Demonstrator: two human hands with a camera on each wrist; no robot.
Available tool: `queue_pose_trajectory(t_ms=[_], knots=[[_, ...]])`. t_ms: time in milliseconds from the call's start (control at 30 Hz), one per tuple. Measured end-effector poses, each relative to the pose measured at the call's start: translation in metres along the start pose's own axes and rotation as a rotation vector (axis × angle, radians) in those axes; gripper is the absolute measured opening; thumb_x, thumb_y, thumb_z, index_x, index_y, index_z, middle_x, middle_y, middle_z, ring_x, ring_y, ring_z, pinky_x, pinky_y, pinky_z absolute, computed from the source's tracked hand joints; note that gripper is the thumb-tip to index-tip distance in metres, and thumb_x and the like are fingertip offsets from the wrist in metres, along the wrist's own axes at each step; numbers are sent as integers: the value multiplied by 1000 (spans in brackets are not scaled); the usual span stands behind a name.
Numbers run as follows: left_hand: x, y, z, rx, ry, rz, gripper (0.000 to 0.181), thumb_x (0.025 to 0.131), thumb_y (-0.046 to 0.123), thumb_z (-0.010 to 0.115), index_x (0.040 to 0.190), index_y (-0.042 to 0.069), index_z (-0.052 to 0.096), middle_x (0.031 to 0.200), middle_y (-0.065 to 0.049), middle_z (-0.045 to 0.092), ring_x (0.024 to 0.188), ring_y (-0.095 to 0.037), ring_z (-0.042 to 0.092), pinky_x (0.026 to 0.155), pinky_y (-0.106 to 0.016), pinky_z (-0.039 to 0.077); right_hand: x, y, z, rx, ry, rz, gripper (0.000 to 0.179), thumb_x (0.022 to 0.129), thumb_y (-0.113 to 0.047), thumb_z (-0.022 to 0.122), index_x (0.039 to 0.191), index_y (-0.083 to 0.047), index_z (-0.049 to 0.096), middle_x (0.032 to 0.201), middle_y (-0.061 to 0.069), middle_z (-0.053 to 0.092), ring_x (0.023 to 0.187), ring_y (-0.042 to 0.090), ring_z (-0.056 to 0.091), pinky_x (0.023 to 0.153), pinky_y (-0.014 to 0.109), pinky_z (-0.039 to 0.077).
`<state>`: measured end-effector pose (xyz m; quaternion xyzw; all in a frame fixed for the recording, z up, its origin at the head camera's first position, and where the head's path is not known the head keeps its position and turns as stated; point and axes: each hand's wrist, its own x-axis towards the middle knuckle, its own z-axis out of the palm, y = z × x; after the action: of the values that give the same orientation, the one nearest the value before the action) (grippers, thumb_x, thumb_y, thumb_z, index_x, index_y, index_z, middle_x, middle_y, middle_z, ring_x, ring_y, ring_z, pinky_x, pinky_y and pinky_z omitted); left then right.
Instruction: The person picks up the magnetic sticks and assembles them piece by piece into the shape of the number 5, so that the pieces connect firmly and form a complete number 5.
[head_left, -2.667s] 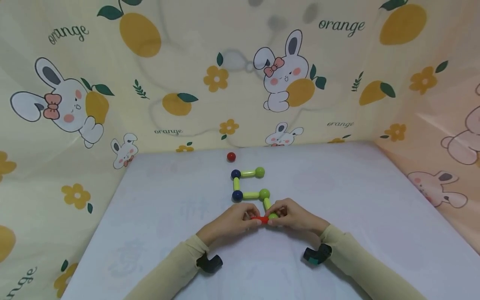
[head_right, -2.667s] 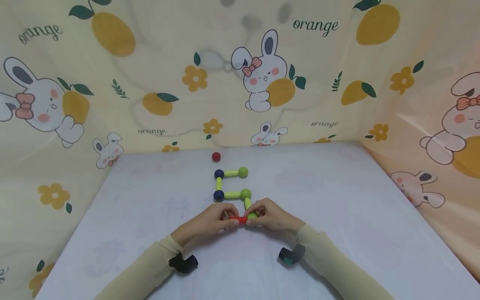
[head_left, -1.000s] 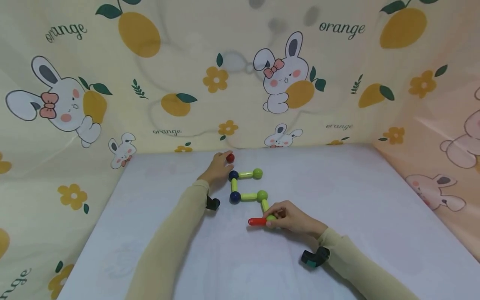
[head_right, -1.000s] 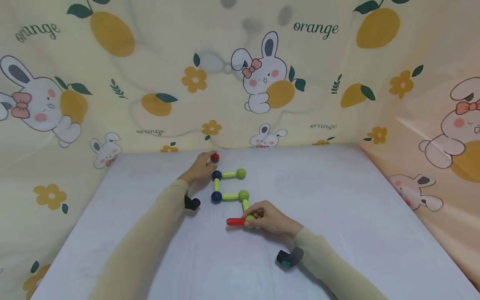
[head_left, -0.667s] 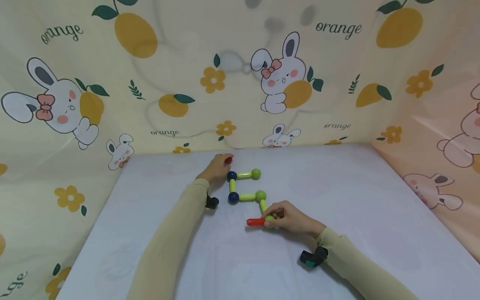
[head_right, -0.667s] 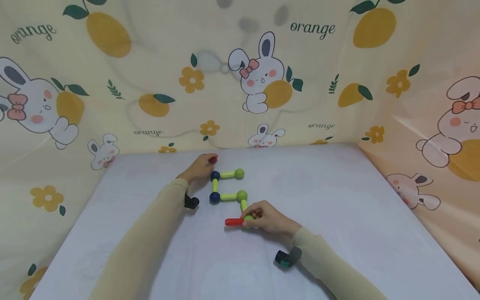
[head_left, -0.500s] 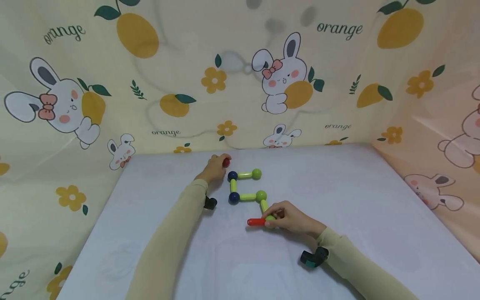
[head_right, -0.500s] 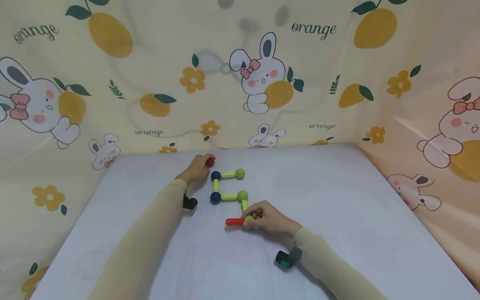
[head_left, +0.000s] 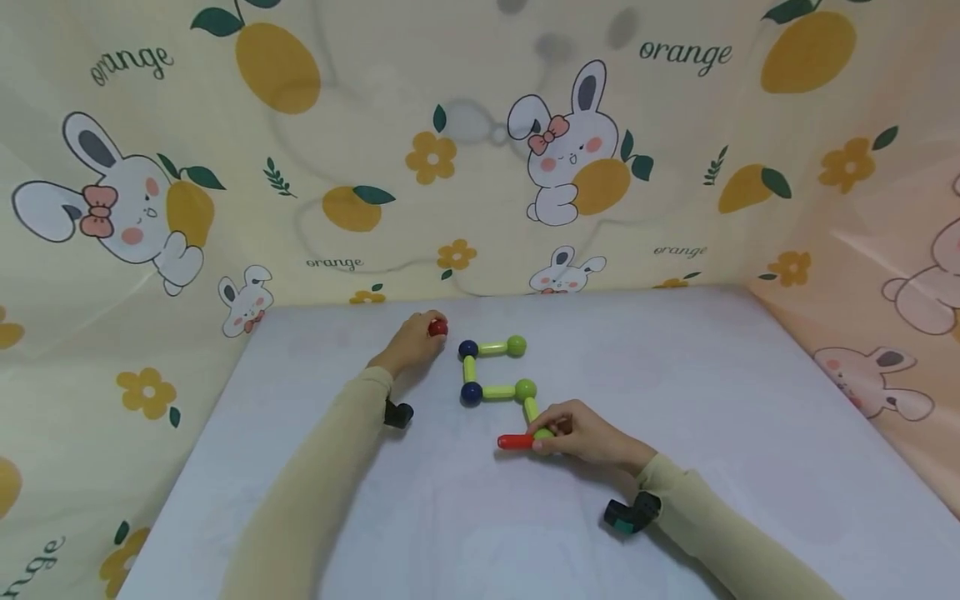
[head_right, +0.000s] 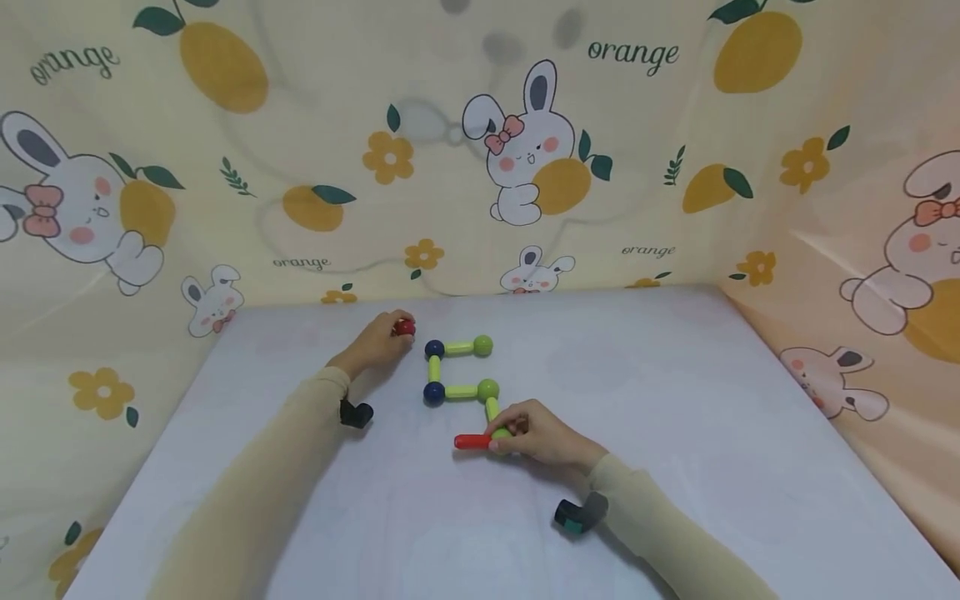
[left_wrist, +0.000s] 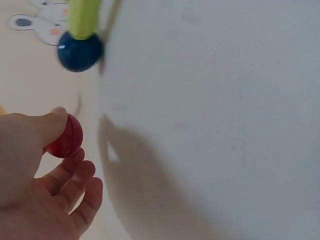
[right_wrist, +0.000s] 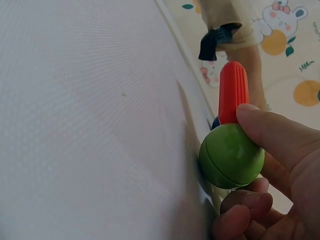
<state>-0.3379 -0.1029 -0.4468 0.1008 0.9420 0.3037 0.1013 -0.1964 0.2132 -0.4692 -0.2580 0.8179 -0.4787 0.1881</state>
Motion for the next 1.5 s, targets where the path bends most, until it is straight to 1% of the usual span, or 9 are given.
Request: queue_pose_trajectory(t_ms=[100, 233, 400, 467, 667, 867, 1200, 1333, 1500], knots=[[-5, -3, -4, -49, 13, 6, 39, 104, 20, 57, 141, 11, 49, 140, -17, 52, 125, -31, 51, 111, -47, 46, 0, 0, -1, 3, -3, -3, 22, 90, -14, 76, 109, -4, 76, 86, 0, 59, 71, 7, 45, 64, 20, 37], [-15, -9, -7, -55, 18, 33, 39, 102, 18, 60, 139, 11, 50, 139, -17, 54, 122, -32, 53, 108, -47, 47, 1, 0, 0, 9, -1, -10, 22, 90, -14, 76, 109, -4, 76, 86, -1, 59, 70, 7, 44, 64, 20, 37], [-38, -11, -6, -74, -6, 62, 39, 101, 16, 62, 139, 14, 52, 135, -16, 56, 118, -30, 56, 103, -46, 49, 0, 1, 0, 13, -11, -6, 22, 91, -14, 75, 110, -3, 76, 88, 0, 61, 71, 7, 44, 64, 20, 37], [-49, -9, -6, -74, -15, 94, 39, 101, 16, 62, 138, 14, 52, 133, -15, 58, 116, -29, 57, 101, -45, 50, -1, 1, -1, 14, -11, 0, 22, 91, -14, 75, 110, -3, 76, 89, 2, 62, 73, 8, 45, 64, 21, 36], [-81, 5, -12, 5, -6, 207, 37, 100, 18, 64, 136, 13, 55, 124, -11, 63, 110, -25, 60, 95, -42, 53, -1, -1, -3, 12, -8, -13, 22, 91, -13, 75, 110, -3, 76, 89, 4, 62, 72, 9, 44, 65, 21, 36], [-108, 16, -12, -8, -67, 265, 35, 98, 22, 68, 130, 12, 58, 113, -5, 67, 103, -19, 61, 88, -36, 53, -1, 1, 0, 15, -15, -16, 22, 91, -13, 74, 110, -3, 75, 88, 2, 62, 73, 9, 44, 65, 21, 35], [-124, 29, -17, -102, -151, 320, 34, 97, 19, 68, 129, 10, 59, 115, -4, 68, 104, -19, 62, 92, -37, 53, 0, 3, 0, 29, -14, -17, 22, 91, -14, 74, 110, -3, 75, 90, 2, 63, 75, 9, 45, 65, 21, 36], [-130, 31, -14, -97, -193, 343, 35, 97, 18, 68, 129, 7, 58, 113, -3, 68, 104, -18, 62, 93, -37, 52, 0, 4, 0, 29, -14, -11, 22, 92, -15, 74, 111, -4, 75, 89, -1, 62, 74, 8, 45, 65, 21, 37], [-137, 36, -5, -95, -264, 340, 31, 98, 20, 67, 128, 12, 59, 110, 1, 68, 103, -16, 61, 90, -33, 53, -1, 2, -1, 23, -13, -13, 23, 91, -15, 74, 111, -3, 75, 88, 0, 60, 73, 8, 44, 65, 21, 36]])
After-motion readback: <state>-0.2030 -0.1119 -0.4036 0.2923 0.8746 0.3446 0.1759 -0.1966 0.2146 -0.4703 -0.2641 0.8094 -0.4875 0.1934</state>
